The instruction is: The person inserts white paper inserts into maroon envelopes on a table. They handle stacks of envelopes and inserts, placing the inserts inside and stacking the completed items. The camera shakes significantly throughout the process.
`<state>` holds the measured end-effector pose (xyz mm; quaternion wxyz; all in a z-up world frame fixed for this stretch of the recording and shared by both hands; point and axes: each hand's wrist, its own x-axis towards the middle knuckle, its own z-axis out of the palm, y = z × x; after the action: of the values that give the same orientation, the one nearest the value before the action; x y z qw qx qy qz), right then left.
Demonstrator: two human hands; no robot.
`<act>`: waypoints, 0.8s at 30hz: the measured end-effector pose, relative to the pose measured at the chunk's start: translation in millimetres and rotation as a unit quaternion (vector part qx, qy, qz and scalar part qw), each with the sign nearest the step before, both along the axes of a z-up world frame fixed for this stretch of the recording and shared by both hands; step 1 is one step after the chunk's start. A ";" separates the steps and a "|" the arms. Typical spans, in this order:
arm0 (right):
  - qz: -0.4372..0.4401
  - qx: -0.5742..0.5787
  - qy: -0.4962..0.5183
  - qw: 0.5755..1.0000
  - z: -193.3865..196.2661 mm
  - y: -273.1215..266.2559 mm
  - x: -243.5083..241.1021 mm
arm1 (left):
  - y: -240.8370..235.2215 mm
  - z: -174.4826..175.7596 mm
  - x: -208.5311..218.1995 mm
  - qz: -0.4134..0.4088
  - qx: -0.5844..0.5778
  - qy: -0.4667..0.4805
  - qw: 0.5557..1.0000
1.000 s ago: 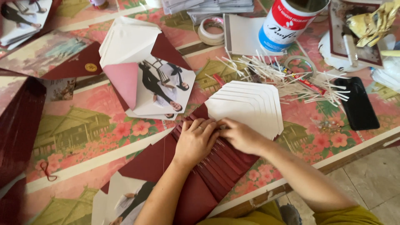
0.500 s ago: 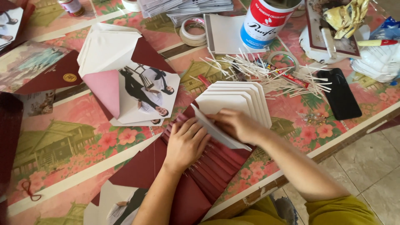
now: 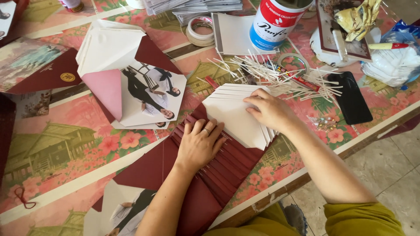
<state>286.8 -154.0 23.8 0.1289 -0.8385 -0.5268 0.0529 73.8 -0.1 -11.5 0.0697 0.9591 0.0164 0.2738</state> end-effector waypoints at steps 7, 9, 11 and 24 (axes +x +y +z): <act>-0.011 -0.014 0.010 1.000 28.0 4.7 -3.2 | -0.7 -5.1 -2.6 0.005 0.024 -0.075 0.997; 0.024 0.070 0.005 0.997 23.8 5.9 2.3 | -0.9 -3.9 -1.4 0.003 0.030 -0.105 0.994; 0.022 0.141 0.164 0.976 35.0 5.2 -4.3 | 0.2 -0.1 3.3 0.000 0.012 -0.106 0.994; 0.206 0.147 0.005 0.967 -28.3 27.5 -62.8 | 5.0 11.1 20.7 -0.024 -0.018 -0.151 0.988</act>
<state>224.0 -126.5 -4.4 0.2400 -0.6831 -0.6897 0.0041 94.5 4.9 -0.5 0.0957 0.9054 -0.0123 0.4135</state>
